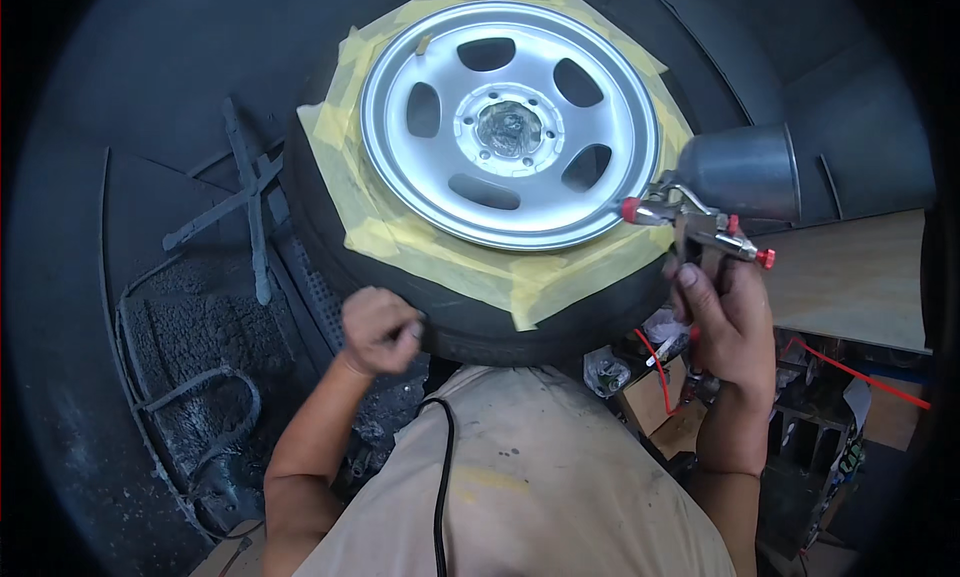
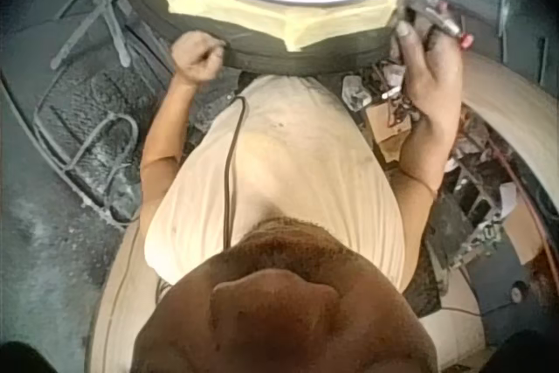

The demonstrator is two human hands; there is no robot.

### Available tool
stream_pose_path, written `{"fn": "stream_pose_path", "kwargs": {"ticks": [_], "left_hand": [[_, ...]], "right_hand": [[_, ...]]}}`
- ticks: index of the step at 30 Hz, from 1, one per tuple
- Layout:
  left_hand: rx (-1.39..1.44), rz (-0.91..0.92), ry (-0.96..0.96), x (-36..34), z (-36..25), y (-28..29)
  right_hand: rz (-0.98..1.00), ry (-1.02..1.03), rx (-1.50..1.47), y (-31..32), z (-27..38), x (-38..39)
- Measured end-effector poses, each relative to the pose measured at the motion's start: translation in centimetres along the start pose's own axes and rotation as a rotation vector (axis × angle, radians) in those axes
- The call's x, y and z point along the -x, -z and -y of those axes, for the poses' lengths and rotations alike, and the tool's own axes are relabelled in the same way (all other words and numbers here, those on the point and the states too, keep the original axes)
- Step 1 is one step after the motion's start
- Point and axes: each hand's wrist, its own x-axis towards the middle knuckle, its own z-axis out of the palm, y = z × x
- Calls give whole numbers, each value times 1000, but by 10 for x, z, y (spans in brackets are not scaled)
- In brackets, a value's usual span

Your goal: Spray painting a car wheel rim and mixing paint chemicals in a workshop.

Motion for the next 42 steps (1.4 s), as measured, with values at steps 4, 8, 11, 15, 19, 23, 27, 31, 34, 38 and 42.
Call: {"fn": "stream_pose_path", "kwargs": {"ticks": [4, 8, 11, 15, 19, 23, 27, 31, 34, 38, 42], "left_hand": [[188, 37, -57, -8, -5, -7], [555, 147, 57, -15, 2, 0], [716, 182, 108, -14, 18, 17], [429, 44, 32, -21, 71, 68], [99, -61, 97, -31, 140, 128], [80, 8, 25, -48, 144, 133], [244, 47, -3, -68, 134, 123], [528, 112, 24, -77, 148, 122], [716, 154, 90, -79, 174, 133], [544, 65, 79, -92, 215, 180], [313, -13, 111, -107, 266, 236]], "right_hand": [[-32, 157, 46, -35, 28, -40], [-194, 176, 119, -58, 42, -92], [-281, 172, 187, -72, 44, -110], [-406, 130, 317, -88, 35, -126], [-331, -49, 442, -110, 42, -122], [-87, -14, 137, -117, 80, -133], [-155, 36, 102, -137, 109, -175], [-316, 58, 205, -163, 117, -211], [-377, 24, 309, -183, 106, -231], [-175, 51, 46, -217, 134, -243], [-50, 126, 31, -255, 154, -273]]}}
